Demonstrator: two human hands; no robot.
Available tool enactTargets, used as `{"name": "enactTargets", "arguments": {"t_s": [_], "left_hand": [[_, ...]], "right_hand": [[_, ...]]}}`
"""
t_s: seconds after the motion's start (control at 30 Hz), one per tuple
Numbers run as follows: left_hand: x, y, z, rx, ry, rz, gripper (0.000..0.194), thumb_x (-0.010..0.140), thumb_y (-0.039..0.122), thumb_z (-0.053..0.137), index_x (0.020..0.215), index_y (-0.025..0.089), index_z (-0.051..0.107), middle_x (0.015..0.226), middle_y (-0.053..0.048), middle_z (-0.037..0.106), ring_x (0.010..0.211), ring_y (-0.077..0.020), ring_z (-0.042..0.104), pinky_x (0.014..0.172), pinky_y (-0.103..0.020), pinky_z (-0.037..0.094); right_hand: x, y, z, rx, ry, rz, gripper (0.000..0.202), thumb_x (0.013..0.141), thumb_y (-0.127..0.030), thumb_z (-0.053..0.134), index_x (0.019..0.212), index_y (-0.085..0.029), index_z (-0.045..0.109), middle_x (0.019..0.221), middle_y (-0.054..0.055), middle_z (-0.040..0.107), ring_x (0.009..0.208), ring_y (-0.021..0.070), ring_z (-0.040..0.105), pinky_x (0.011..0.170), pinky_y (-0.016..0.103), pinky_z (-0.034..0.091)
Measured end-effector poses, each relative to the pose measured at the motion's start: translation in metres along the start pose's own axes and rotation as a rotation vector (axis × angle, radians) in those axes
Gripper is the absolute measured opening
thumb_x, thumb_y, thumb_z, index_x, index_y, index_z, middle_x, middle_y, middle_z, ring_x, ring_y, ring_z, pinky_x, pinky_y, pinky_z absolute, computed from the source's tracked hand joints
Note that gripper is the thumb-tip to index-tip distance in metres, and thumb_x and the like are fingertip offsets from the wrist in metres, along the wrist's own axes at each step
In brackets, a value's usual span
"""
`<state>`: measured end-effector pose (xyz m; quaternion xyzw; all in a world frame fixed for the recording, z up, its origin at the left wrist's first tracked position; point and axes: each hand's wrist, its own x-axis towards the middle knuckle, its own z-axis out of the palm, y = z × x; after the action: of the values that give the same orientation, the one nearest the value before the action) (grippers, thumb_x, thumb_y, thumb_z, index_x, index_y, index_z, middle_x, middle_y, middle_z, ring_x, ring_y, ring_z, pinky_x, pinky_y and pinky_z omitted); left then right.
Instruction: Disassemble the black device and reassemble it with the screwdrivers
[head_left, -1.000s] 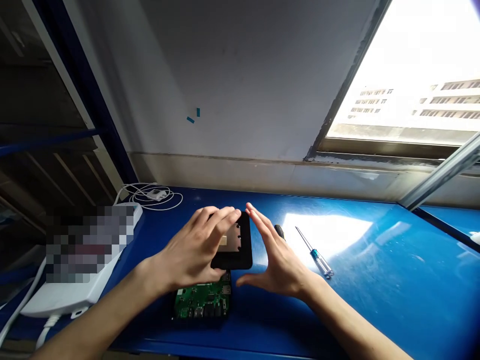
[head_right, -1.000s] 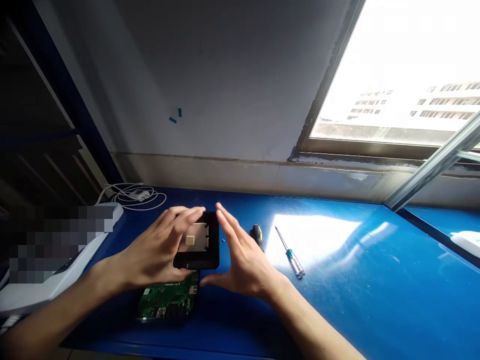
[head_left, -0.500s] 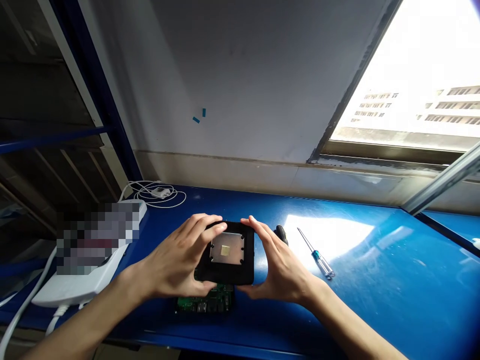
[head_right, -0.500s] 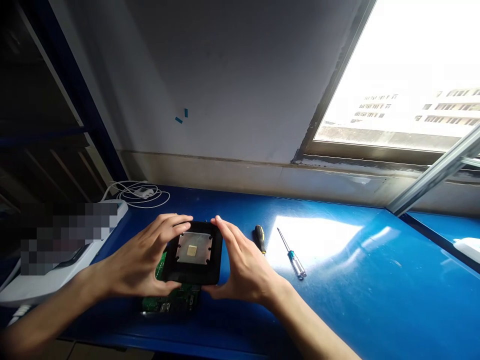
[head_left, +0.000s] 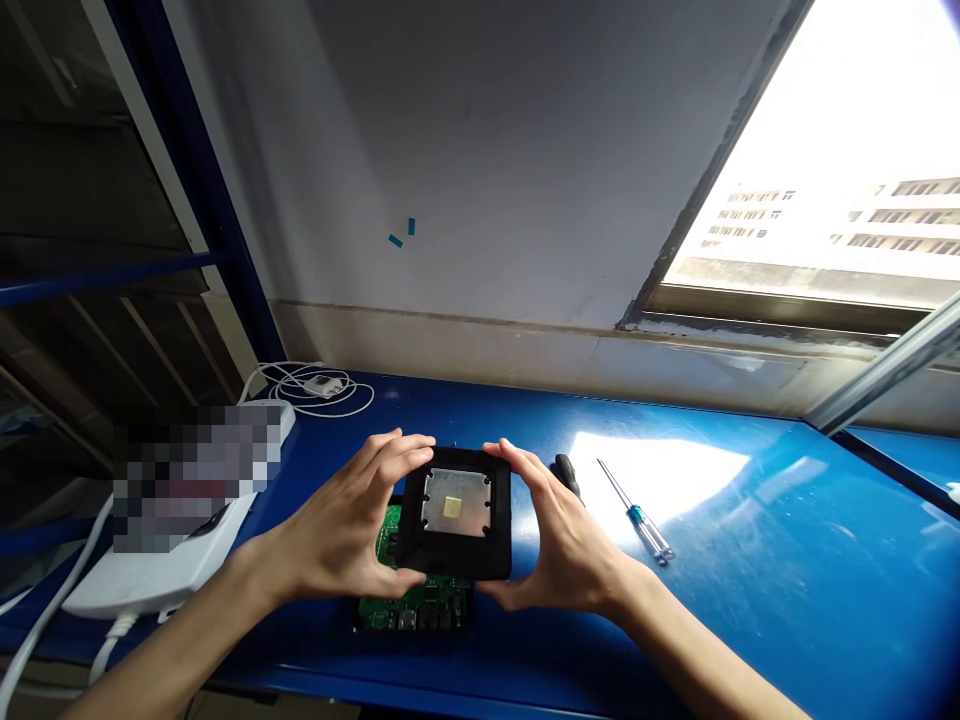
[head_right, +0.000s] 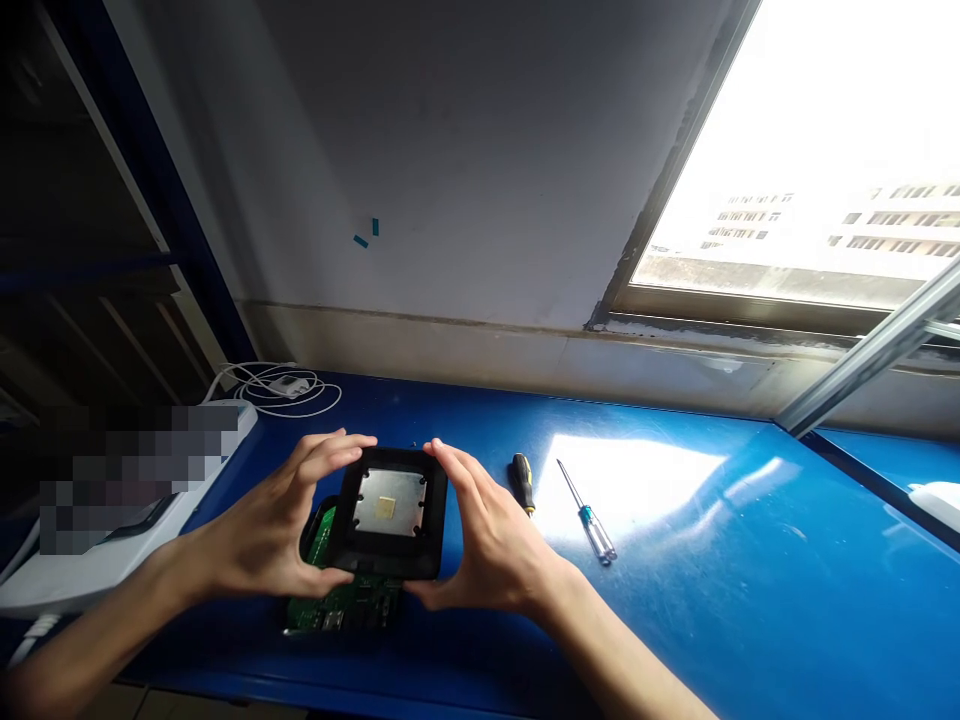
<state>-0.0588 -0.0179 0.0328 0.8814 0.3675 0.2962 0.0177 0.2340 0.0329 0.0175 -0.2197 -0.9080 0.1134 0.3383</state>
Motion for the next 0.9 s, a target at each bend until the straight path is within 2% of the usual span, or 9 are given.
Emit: {"name": "enactTargets", "arguments": {"t_s": [0.1,0.2,0.4,0.5,0.6,0.67,0.73,0.8,0.9], "left_hand": [[0.011,0.007,0.002,0.096,0.015,0.071,0.108,0.072,0.027,0.087,0.157,0.024,0.021,0.152,-0.021,0.045,0.143,-0.0422,0.043,0.123,-0.074,0.032],[0.029,0.018,0.004,0.177,0.032,0.125,0.098,0.076,0.030,0.081,0.154,0.021,0.022,0.146,-0.022,0.047,0.140,-0.0427,0.047,0.123,-0.075,0.029],[0.054,0.037,0.009,0.224,-0.059,0.169,0.098,0.075,0.033,0.080,0.153,0.018,0.022,0.140,-0.021,0.052,0.136,-0.0430,0.052,0.123,-0.073,0.031],[0.059,0.041,0.008,0.206,-0.071,0.158,0.105,0.071,0.027,0.085,0.154,0.018,0.022,0.144,-0.024,0.050,0.132,-0.0441,0.053,0.116,-0.069,0.041],[0.062,0.044,0.003,0.121,-0.054,0.114,0.116,0.067,0.033,0.094,0.156,0.024,0.020,0.146,-0.023,0.048,0.127,-0.0433,0.055,0.106,-0.064,0.051],[0.064,0.048,0.000,0.018,-0.013,0.097,0.124,0.065,0.041,0.099,0.157,0.029,0.017,0.148,-0.021,0.047,0.127,-0.0419,0.055,0.106,-0.064,0.052],[0.064,0.051,-0.001,-0.102,0.018,0.085,0.130,0.062,0.037,0.100,0.159,0.032,0.013,0.150,-0.019,0.043,0.131,-0.0418,0.053,0.109,-0.063,0.053],[0.065,0.055,0.000,-0.224,0.025,0.081,0.134,0.061,0.026,0.098,0.160,0.035,0.009,0.151,-0.018,0.040,0.138,-0.0423,0.050,0.111,-0.061,0.054],[0.065,0.057,0.002,-0.359,0.020,0.085,0.134,0.060,0.017,0.094,0.162,0.036,0.009,0.153,-0.016,0.037,0.144,-0.0420,0.047,0.115,-0.058,0.053]], "right_hand": [[-0.001,-0.001,0.000,-0.026,0.038,-0.022,0.133,0.068,-0.039,0.093,0.169,-0.023,0.008,0.157,0.023,0.050,0.144,0.0416,0.055,0.111,0.057,0.057],[-0.001,-0.003,0.000,-0.043,0.085,-0.028,0.130,0.070,-0.036,0.092,0.169,-0.023,0.009,0.156,0.024,0.050,0.143,0.0419,0.055,0.111,0.058,0.058],[-0.003,-0.003,0.000,-0.050,0.092,-0.073,0.127,0.072,-0.034,0.091,0.169,-0.023,0.009,0.156,0.023,0.049,0.145,0.0427,0.053,0.109,0.059,0.059],[-0.002,-0.001,-0.001,-0.020,0.130,-0.087,0.125,0.075,-0.033,0.090,0.169,-0.025,0.008,0.157,0.022,0.048,0.147,0.0412,0.052,0.110,0.059,0.058],[-0.001,0.006,0.000,0.047,0.209,-0.120,0.142,0.070,-0.050,0.096,0.170,-0.029,-0.003,0.166,0.024,0.036,0.153,0.0442,0.043,0.112,0.063,0.055],[-0.001,0.010,0.002,0.088,0.196,-0.131,0.156,0.062,-0.062,0.097,0.169,-0.027,-0.012,0.172,0.027,0.026,0.157,0.0465,0.037,0.116,0.064,0.051],[-0.003,0.013,0.006,0.109,0.134,-0.122,0.159,0.064,-0.063,0.095,0.168,-0.023,-0.017,0.173,0.028,0.024,0.158,0.0456,0.036,0.119,0.061,0.049],[-0.004,0.013,0.010,0.114,0.077,-0.086,0.159,0.067,-0.060,0.095,0.167,-0.020,-0.022,0.172,0.029,0.027,0.156,0.0449,0.039,0.119,0.059,0.049],[-0.004,0.010,0.015,0.154,0.061,-0.026,0.160,0.066,-0.059,0.096,0.167,-0.022,-0.024,0.171,0.028,0.031,0.155,0.0459,0.040,0.120,0.060,0.049]]}}
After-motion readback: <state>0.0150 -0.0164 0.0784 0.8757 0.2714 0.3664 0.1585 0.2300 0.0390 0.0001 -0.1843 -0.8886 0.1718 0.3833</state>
